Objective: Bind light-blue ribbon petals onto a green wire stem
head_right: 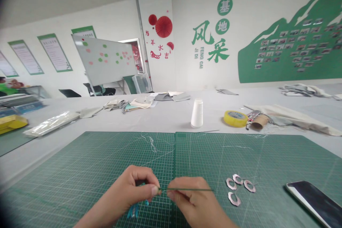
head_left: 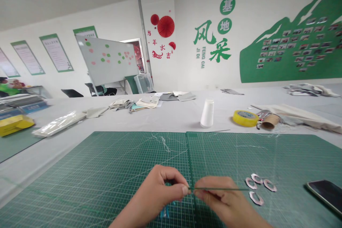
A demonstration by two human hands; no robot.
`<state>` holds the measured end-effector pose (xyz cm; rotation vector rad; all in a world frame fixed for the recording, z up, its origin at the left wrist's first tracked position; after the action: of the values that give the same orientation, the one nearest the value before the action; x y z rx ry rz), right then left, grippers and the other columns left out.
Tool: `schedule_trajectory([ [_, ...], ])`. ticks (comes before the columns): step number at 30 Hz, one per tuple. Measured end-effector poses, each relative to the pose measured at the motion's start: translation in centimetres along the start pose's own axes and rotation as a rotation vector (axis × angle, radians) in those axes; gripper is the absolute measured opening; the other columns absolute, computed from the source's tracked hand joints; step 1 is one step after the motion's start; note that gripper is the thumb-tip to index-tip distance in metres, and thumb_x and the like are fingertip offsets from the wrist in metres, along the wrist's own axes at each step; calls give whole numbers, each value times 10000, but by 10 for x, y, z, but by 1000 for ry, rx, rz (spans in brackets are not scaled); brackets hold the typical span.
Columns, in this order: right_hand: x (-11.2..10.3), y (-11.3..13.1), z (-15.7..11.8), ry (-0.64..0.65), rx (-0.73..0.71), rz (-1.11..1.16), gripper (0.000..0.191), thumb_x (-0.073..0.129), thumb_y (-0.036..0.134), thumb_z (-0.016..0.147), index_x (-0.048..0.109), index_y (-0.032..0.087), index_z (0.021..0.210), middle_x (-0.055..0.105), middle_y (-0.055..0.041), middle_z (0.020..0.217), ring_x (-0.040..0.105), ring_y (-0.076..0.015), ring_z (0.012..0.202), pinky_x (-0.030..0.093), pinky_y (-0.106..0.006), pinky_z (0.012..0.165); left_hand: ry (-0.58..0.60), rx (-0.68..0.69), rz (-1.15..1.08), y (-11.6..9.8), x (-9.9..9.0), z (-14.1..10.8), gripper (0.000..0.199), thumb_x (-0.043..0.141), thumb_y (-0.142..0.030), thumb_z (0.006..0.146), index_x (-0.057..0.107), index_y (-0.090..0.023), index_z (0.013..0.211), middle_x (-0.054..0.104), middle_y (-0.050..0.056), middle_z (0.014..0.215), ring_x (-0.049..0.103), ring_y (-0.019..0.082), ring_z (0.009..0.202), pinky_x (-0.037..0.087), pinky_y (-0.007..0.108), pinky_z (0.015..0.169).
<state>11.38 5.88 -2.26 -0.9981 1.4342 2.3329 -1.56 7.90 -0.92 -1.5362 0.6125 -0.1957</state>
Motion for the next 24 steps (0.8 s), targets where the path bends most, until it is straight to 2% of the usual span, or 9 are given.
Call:
schedule_trajectory([
  [3,5,7,-3,13,-65,-62,333,449,218,952,584,196,648,552,38,610,504,-113,574,360,-216,562,-82,-52,-75,8,-3,4,103,645,-197,722,694,-144,648,569,-28,555,496,110,576,383,231,595],
  [7,7,13,-8,-24,-136,-193,308,405,192,953,598,205,714,556,34,615,523,-117,562,346,-229,546,-128,-53,-36,12,-5,6,120,623,-215,737,682,-140,664,576,-21,570,503,118,584,383,244,599],
  [12,5,17,-14,-87,-197,-294,336,375,175,963,624,207,740,562,25,601,516,-124,534,327,-249,519,-178,-42,133,9,-6,5,143,593,-206,740,667,-146,634,583,-12,571,513,132,590,384,247,585],
  [17,-2,25,-15,-138,-244,-333,394,338,193,989,632,192,726,572,11,577,527,-125,510,320,-255,492,-261,44,353,0,-6,2,164,560,-164,751,672,-160,630,644,9,649,571,155,663,416,258,647],
  [21,-8,28,-14,-164,-252,-377,433,327,201,1000,616,185,677,553,7,557,518,-124,494,304,-260,475,-231,125,557,-5,1,1,184,549,-119,744,673,-175,620,628,0,641,564,150,654,382,263,635],
  [24,-12,26,-14,-168,-243,-386,428,335,214,1002,627,187,689,555,6,562,519,-130,502,301,-265,480,-166,178,684,-9,8,1,202,547,-102,751,677,-186,622,618,-4,632,547,151,666,361,274,659],
])
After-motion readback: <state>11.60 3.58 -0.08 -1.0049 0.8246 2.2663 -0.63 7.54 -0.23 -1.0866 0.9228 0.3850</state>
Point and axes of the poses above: each hand's wrist, its own z-axis towards the middle knuckle, its own x-axis out of the palm, y = z × x, the point moved 8 cm from there along z, towards the middle knuckle
